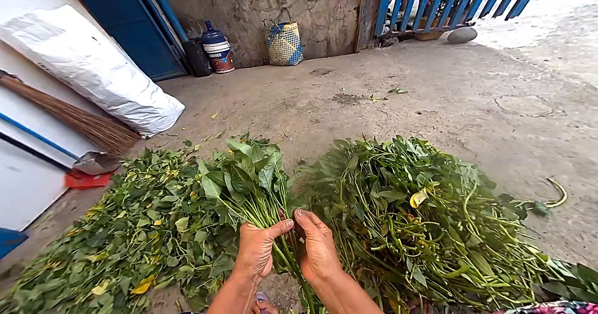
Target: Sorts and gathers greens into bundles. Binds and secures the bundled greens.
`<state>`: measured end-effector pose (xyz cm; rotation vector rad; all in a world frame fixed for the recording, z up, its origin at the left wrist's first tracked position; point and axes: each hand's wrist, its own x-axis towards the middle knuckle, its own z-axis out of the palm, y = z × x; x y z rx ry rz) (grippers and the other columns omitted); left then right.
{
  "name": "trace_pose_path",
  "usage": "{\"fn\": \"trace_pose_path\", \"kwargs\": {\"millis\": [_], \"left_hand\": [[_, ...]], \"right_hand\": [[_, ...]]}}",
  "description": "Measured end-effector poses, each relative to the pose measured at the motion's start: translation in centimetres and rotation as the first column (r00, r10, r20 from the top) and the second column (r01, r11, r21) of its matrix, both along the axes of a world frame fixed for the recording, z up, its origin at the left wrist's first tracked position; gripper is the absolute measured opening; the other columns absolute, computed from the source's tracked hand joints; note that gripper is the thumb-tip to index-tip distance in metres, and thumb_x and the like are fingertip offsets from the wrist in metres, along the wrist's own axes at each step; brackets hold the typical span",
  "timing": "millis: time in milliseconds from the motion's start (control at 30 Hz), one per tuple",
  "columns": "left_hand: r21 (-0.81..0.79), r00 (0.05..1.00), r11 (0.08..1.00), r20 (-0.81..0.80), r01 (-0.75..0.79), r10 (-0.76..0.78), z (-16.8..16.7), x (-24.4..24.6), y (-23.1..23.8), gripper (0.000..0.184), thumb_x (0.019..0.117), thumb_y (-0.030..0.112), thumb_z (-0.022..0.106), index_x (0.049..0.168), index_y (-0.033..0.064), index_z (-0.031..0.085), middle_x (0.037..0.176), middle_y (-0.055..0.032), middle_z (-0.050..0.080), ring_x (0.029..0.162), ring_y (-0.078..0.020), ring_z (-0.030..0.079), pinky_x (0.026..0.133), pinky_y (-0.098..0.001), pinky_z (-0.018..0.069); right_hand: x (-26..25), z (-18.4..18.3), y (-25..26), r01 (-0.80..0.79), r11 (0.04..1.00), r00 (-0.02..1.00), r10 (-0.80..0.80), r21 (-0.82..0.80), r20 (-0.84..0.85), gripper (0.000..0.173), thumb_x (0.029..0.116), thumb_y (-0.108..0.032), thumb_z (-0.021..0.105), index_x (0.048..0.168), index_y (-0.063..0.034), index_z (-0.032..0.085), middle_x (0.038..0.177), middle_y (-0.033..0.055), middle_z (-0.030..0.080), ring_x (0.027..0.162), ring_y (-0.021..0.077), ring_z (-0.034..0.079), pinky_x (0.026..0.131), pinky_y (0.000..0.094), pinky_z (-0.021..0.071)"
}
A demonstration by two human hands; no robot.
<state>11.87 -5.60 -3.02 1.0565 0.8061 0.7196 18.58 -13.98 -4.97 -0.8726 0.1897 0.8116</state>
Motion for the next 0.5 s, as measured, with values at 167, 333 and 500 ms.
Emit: {"fn": "trace_pose_path", "kwargs": {"millis": [167, 333, 500], "left_hand": [[-0.014, 0.987, 0.989, -0.060, -0.147, 0.146, 0.1, -0.1, 0.3, 0.037, 0.0679, -0.024, 0.077, 0.100, -0.0113, 0.064, 0.087, -0.0224, 0.071, 0.072, -0.0265, 0.070, 0.065, -0.0375, 0.0624], [0.069, 0.958, 0.960, -0.082, -0.269, 0.275, 0.9, -1.0, 2.7, 0.033, 0.0713, -0.021, 0.078, 0.099, -0.0091, 0.064, 0.082, -0.0216, 0.070, 0.059, -0.0269, 0.067, 0.054, -0.0364, 0.0600], [0.098, 0.969, 0.969, -0.076, -0.228, 0.235, 1.1, -1.5, 2.9, 0.033, 0.0698, -0.021, 0.080, 0.097, -0.0079, 0.066, 0.083, -0.0211, 0.070, 0.059, -0.0267, 0.066, 0.054, -0.0365, 0.0597]], "right_hand": [[-1.1, -4.3, -0.8, 0.128, 0.972, 0.480, 0.113, -0.196, 0.870, 0.019, 0.1033, -0.010, 0.050, 0.101, 0.0009, 0.065, 0.088, 0.0064, 0.064, 0.079, 0.0123, 0.064, 0.072, 0.0269, 0.0561], [-0.9, -9.5, -6.6, 0.204, 0.758, -0.163, 0.651, -0.620, 0.742, 0.012, 0.0981, -0.008, 0.056, 0.096, -0.0019, 0.066, 0.095, 0.0163, 0.066, 0.089, 0.0299, 0.071, 0.075, 0.0396, 0.0622], [2.2, -7.8, -8.4, 0.017, 0.066, -0.085, 0.994, -0.998, 0.065, 0.031, 0.1034, -0.016, 0.050, 0.124, -0.0027, 0.069, 0.138, 0.0259, 0.056, 0.132, 0.0462, 0.052, 0.094, 0.0589, 0.0553]]}}
